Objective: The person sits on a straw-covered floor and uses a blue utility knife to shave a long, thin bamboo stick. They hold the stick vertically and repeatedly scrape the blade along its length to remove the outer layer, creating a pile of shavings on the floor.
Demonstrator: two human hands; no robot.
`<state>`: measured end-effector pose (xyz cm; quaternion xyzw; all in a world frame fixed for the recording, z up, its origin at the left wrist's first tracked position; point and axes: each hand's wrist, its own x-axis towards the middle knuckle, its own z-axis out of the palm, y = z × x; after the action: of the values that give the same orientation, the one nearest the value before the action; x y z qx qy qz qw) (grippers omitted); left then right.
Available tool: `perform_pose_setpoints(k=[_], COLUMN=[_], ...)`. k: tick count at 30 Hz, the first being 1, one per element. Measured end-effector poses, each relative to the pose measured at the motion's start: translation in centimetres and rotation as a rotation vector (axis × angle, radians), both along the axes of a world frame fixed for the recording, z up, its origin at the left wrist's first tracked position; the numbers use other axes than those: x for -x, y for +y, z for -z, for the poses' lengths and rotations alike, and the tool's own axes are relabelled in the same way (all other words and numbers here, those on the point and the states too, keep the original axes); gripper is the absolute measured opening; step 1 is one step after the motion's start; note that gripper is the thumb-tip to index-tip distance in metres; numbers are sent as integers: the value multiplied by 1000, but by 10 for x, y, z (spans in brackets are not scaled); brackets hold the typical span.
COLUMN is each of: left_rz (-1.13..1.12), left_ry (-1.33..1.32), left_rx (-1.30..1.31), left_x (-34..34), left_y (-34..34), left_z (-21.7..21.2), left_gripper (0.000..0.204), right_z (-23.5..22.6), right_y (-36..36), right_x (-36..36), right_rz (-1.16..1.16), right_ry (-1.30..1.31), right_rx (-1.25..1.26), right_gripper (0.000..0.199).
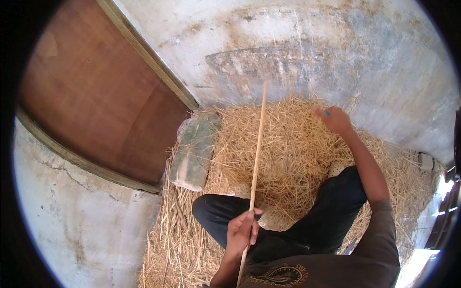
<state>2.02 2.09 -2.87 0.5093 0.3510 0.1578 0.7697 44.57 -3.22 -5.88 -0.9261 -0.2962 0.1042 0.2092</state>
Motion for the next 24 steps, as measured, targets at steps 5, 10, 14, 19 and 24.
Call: perform_pose_setpoints(k=[5, 10, 14, 19, 24], left_rz=[26, 85, 57, 36, 61], left_ry=[-128, -10, 12, 2, 16], left_rx=[-42, -165, -356, -431, -392], left_x=[-31, -34, -30, -28, -28], left_y=[8, -3, -11, -6, -4], left_z=[-9, -20, -17, -13, -15], left_gripper=[33, 33, 27, 25, 24], right_z=[-19, -24, -15, -13, -7], right_y=[9, 5, 11, 13, 27], right_x=[135, 167, 161, 188, 171], right_rz=[-555, -652, -674, -754, -735], right_ry=[-165, -250, -356, -351, -509], right_rx=[-357, -373, -381, -422, -560], right_gripper=[67, 66, 66, 68, 68])
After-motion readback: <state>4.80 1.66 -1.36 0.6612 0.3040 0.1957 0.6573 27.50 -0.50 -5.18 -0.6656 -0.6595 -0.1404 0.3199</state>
